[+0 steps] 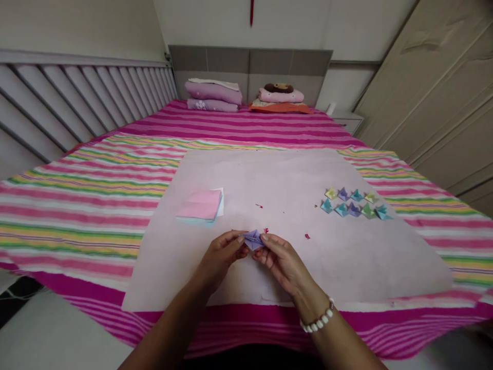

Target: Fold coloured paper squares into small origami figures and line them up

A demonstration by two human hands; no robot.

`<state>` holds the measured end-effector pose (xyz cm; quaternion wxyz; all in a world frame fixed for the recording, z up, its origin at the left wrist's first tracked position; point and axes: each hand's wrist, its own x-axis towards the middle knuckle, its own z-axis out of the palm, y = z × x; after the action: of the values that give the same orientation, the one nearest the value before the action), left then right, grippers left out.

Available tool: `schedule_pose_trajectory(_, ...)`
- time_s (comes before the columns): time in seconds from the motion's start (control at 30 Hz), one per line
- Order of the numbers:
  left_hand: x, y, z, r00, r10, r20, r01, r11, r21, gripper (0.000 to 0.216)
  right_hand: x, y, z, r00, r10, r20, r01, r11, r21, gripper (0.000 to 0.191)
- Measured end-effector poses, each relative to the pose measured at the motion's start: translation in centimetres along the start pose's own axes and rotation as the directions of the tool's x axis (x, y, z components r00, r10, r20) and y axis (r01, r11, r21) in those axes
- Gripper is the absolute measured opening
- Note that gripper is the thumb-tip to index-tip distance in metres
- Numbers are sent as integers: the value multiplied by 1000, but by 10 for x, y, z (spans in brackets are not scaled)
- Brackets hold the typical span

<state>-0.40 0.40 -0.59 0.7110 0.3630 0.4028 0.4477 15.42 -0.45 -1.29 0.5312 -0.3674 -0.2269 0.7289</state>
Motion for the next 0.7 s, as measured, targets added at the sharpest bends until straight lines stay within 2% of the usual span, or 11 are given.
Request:
schedule_pose_trajectory(0.17,-2,2,2,1000,-21,9,21,999,-33,33,-1,0,-1,998,-64,-20,63,997,-55,24)
schedule_pose_trajectory(0.27,-4,6,3,999,-37,-2,37,999,-28,45,-2,2,-4,978,-205,-31,192,951,-241,20)
schedule_pose_trajectory(0.33,-5,8,3,999,-31,-18,32,998,52,43,-4,3,-5,937,-349,-1,316,850,-421,14)
schedule_pose_trajectory(0.4,-6,8,2,1000,-8,-21,11,989,145,37,-7,2,-5,869,-486,91,451,704,-548,9)
schedule_pose_trajectory(0.47,-7,7,0,1000,21,-7,-20,982,189,34,-10,0,-5,811,-553,191,546,599,-586,10)
schedule_pose_trajectory(0.5,-7,6,0,999,40,0,-39,981,192,32,-12,-1,-4,802,-557,218,564,585,-582,13)
schedule_pose_trajectory(0.63,-7,6,-1,993,121,-5,-118,969,216,28,-16,-5,-2,856,-481,188,503,695,-513,29)
schedule_pose_trajectory(0.7,-7,8,0,984,177,-17,-167,953,254,28,-18,-6,-1,871,-464,161,478,725,-496,28)
